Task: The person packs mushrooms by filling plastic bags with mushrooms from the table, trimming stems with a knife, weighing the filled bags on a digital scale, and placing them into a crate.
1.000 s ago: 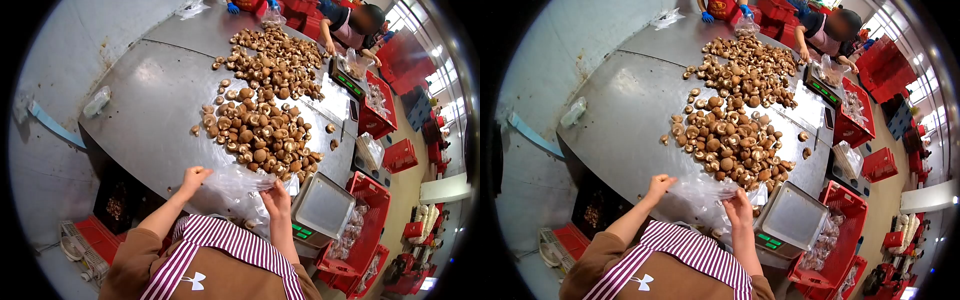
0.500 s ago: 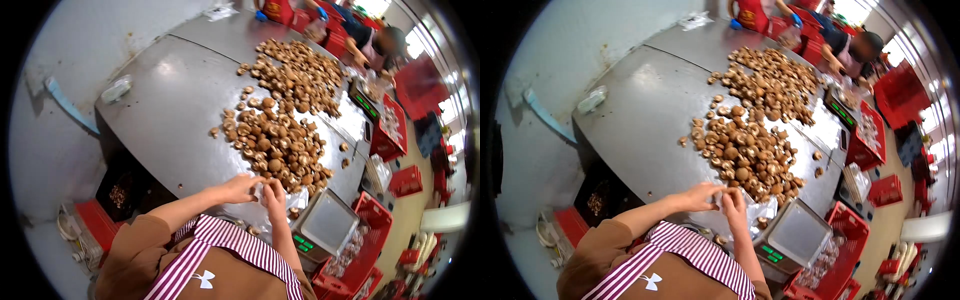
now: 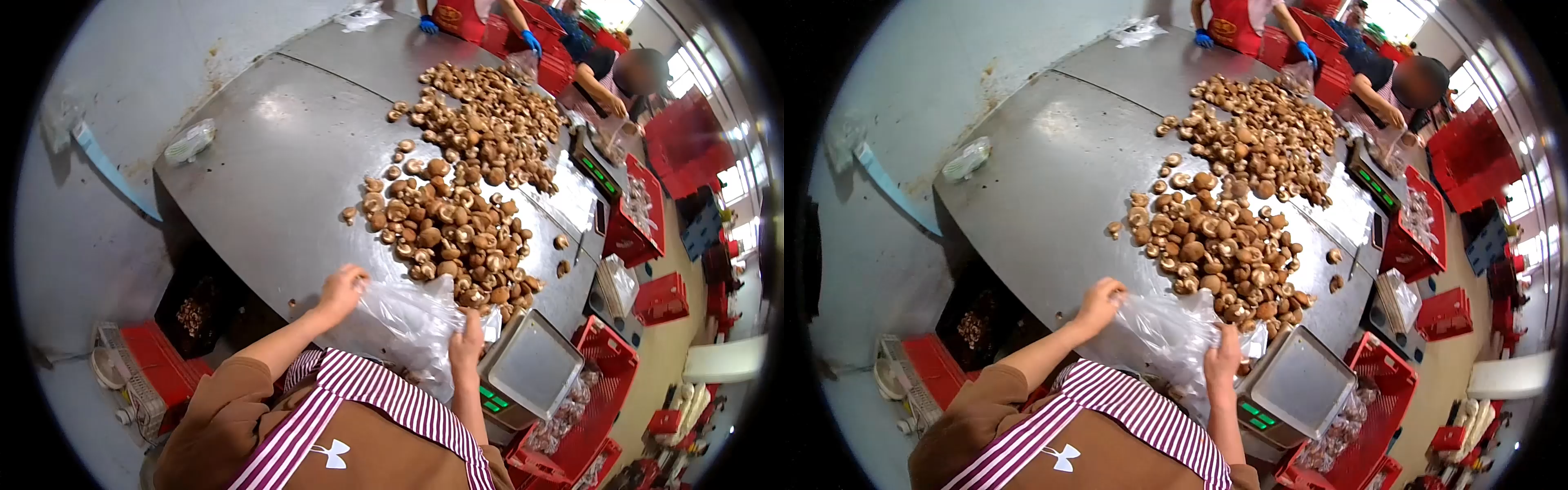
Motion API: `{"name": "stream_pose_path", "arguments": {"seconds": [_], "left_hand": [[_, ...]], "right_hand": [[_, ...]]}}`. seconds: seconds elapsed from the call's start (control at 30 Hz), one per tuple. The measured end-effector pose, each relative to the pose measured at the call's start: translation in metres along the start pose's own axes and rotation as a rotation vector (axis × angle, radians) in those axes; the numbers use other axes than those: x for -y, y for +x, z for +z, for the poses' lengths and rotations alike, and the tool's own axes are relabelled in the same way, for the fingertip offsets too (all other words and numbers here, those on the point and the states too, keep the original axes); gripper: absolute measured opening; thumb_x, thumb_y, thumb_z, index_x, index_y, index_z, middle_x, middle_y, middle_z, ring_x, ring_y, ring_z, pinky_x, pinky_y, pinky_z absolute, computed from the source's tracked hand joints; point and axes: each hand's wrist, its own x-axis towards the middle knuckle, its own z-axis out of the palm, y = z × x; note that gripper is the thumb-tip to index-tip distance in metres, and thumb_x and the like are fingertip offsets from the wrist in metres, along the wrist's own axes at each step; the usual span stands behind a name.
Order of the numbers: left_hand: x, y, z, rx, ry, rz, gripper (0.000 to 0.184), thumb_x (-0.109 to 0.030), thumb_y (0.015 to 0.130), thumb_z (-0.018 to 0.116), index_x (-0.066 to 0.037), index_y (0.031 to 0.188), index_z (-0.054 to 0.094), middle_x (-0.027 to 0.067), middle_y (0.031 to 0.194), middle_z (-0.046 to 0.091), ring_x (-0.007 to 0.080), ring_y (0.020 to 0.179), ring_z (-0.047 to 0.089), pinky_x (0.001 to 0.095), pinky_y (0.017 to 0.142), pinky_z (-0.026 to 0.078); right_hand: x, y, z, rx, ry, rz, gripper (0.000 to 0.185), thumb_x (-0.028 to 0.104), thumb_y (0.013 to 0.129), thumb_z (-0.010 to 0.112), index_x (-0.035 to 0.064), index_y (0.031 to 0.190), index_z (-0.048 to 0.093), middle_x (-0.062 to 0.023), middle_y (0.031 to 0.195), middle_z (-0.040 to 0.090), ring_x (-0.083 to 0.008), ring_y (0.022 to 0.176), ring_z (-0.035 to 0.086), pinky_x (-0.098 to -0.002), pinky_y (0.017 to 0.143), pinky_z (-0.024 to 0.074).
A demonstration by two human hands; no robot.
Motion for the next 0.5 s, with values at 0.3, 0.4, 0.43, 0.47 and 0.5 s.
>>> {"name": "stream_pose_path", "arguments": {"seconds": [0.3,0.4,0.43,0.47,0.5], "left_hand": [[-0.012,-0.002,-0.022,0.532,-1.356,-0.713,0.015,-0.016,0.1,0.05,-0.007,0.089,0.057,-0.0044,0.064,0.049,0.0088,0.055,0.045,0.0278,0.05,0.041],[0.001,-0.02,-0.002,0.645,-0.892,-0.383,0.013,-0.016,0.098,0.056,-0.005,0.093,0.06,-0.0014,0.072,0.055,0.0087,0.06,0.05,0.0258,0.054,0.043],[-0.001,-0.023,0.003,0.574,-0.511,-0.093,0.011,-0.016,0.097,0.059,-0.005,0.095,0.061,-0.0007,0.076,0.056,0.0076,0.059,0.05,0.0246,0.052,0.042],[-0.017,-0.015,-0.01,0.636,-0.377,-0.235,0.009,-0.011,0.093,0.061,-0.006,0.1,0.062,0.0011,0.085,0.062,0.01,0.071,0.056,0.025,0.062,0.046],[-0.002,-0.01,0.0,0.648,-0.38,-0.23,0.009,-0.011,0.093,0.061,-0.006,0.1,0.062,0.0011,0.085,0.062,0.01,0.071,0.056,0.025,0.062,0.046]], "right_hand": [[-0.041,0.01,0.009,-0.153,0.259,0.273,0.036,-0.004,0.082,0.042,-0.0006,0.114,0.059,-0.0151,0.105,0.064,-0.0322,0.105,0.06,-0.037,0.096,0.0432],[-0.052,0.017,0.004,-0.234,0.965,0.577,0.018,0.017,0.099,0.054,0.009,0.113,0.062,-0.0035,0.096,0.063,-0.0136,0.083,0.061,-0.0268,0.073,0.0499],[-0.037,0.021,-0.002,-0.234,1.13,0.626,0.016,0.016,0.099,0.054,0.0095,0.112,0.061,-0.0029,0.093,0.063,-0.0125,0.08,0.06,-0.0269,0.069,0.0507],[-0.03,0.021,-0.004,-0.176,1.301,0.679,0.015,0.014,0.097,0.056,0.0091,0.11,0.06,-0.0041,0.094,0.064,-0.0136,0.082,0.061,-0.0288,0.068,0.0525],[-0.004,0.022,-0.012,-0.153,1.294,0.773,0.015,0.013,0.094,0.059,0.0093,0.108,0.06,-0.0044,0.089,0.064,-0.0129,0.078,0.061,-0.0289,0.065,0.0523]]}}
